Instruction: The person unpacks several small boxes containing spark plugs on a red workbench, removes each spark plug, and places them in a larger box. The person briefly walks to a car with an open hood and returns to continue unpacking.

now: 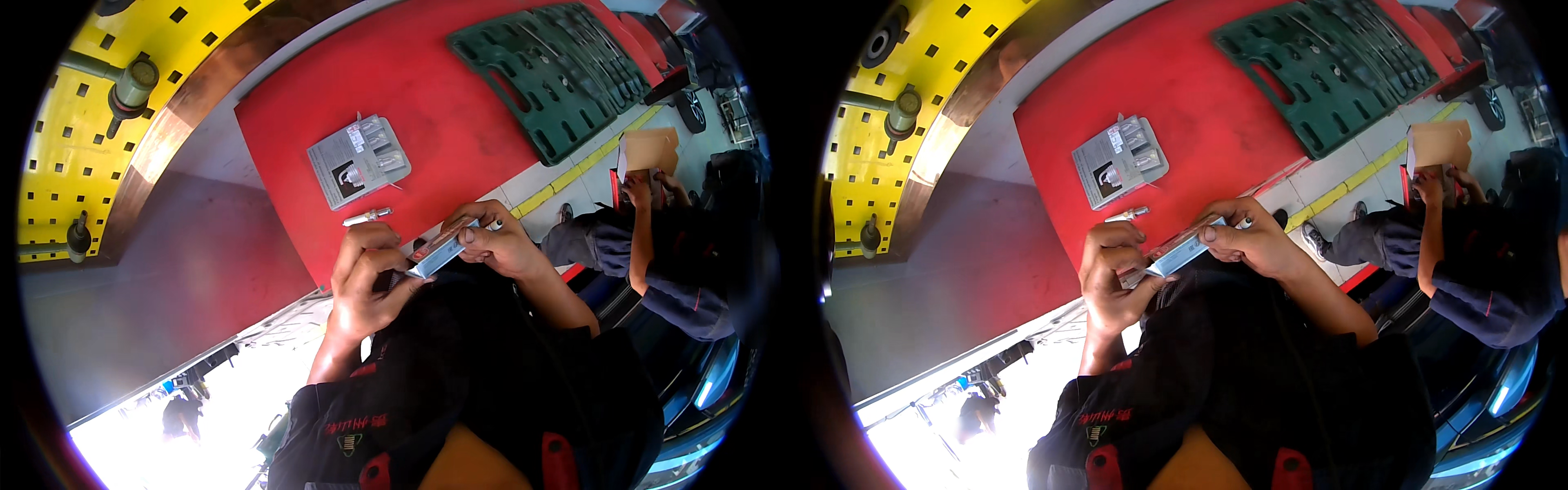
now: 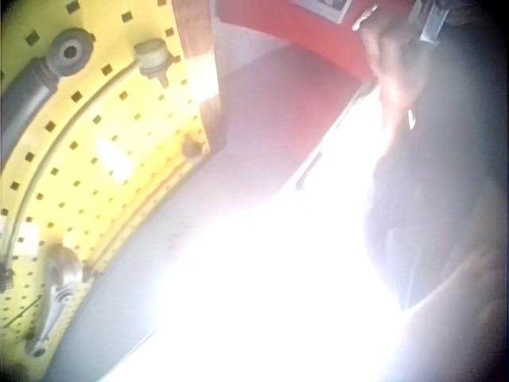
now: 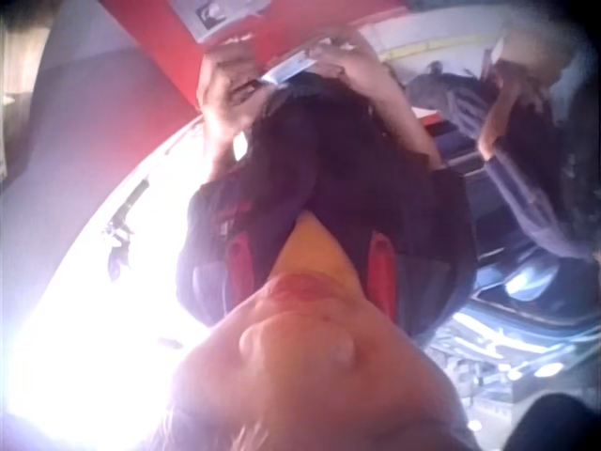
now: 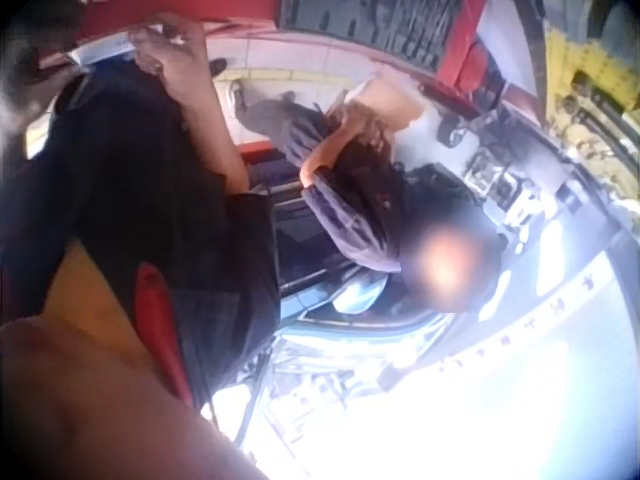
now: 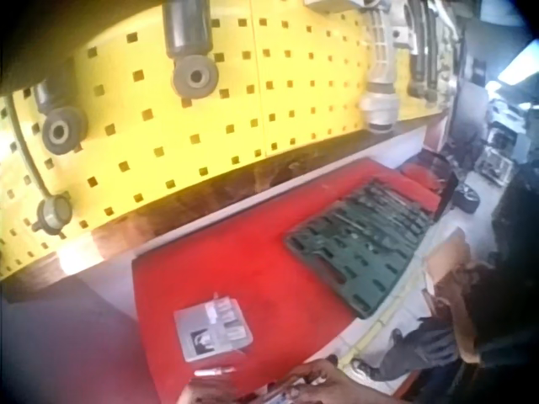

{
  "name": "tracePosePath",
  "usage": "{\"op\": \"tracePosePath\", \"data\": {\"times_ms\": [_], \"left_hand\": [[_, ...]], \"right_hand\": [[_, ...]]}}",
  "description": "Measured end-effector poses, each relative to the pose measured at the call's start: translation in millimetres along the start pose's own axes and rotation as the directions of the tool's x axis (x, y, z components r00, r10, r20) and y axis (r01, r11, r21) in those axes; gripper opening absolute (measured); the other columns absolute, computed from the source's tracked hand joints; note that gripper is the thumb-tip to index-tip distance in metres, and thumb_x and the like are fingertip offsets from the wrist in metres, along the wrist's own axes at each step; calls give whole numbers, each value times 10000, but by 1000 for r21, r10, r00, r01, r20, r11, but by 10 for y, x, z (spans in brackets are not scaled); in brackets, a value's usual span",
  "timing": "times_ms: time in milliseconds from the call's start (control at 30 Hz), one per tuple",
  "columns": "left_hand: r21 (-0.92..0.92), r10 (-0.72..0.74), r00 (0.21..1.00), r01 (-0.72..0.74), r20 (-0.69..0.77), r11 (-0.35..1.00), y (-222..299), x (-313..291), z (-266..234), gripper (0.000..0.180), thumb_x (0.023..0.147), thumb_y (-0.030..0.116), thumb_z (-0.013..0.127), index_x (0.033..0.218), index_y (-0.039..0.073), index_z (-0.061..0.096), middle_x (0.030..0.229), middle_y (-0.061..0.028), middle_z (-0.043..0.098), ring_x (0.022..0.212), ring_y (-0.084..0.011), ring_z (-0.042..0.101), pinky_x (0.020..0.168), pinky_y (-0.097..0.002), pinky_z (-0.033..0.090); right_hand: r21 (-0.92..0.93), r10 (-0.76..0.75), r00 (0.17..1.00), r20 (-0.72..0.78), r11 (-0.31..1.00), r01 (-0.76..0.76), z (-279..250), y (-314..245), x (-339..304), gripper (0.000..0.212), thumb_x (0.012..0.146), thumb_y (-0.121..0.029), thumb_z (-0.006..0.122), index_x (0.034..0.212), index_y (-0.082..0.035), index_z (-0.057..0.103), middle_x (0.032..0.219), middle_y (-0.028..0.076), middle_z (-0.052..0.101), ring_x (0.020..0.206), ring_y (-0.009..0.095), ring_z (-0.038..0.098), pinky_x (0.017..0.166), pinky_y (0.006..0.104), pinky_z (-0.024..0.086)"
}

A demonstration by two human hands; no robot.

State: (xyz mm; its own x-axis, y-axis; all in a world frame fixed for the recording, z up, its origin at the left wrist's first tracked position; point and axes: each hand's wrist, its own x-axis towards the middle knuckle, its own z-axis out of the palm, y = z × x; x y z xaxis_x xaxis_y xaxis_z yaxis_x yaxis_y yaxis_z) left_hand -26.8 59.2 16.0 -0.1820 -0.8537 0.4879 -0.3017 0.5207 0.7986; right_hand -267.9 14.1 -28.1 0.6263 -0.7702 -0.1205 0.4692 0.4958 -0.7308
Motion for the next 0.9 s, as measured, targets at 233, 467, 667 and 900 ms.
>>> {"op": "tracePosePath", "data": {"times_ms": [233,467,667,900], "left_hand": [[-345,32,997,-7,68,939,-168,-15,-20,400,646,-15,984,852,60,651,986,-92,562,920,-283,638,767,-421,553],[-165,171,981,-185,-92,969,-99,-45,72,397,672,62,994,877,79,653,964,-98,580,914,-307,643,710,-420,539],[312,209,975,-221,72,924,43,58,-61,439,648,165,1010,877,73,647,895,-76,621,838,-287,652,664,-394,539],[133,239,971,-240,29,962,-113,25,-113,375,635,206,1004,871,69,747,900,-52,624,855,-270,653,675,-393,540]], "right_hand": [[-74,0,1000,32,997,2,-6,92,-46,431,982,-285,805,1157,94,696,767,27,609,593,64,433,537,249,314],[112,16,998,62,993,-22,7,223,-58,629,922,-395,863,1161,147,653,785,86,661,563,67,442,524,246,320],[13,-37,999,29,999,37,-60,247,-59,376,1004,-252,781,1218,50,722,852,46,688,625,72,490,571,248,366],[-259,-196,970,-141,953,155,89,233,-90,550,910,-382,859,1108,103,695,965,144,761,772,124,675,651,247,492]]}}
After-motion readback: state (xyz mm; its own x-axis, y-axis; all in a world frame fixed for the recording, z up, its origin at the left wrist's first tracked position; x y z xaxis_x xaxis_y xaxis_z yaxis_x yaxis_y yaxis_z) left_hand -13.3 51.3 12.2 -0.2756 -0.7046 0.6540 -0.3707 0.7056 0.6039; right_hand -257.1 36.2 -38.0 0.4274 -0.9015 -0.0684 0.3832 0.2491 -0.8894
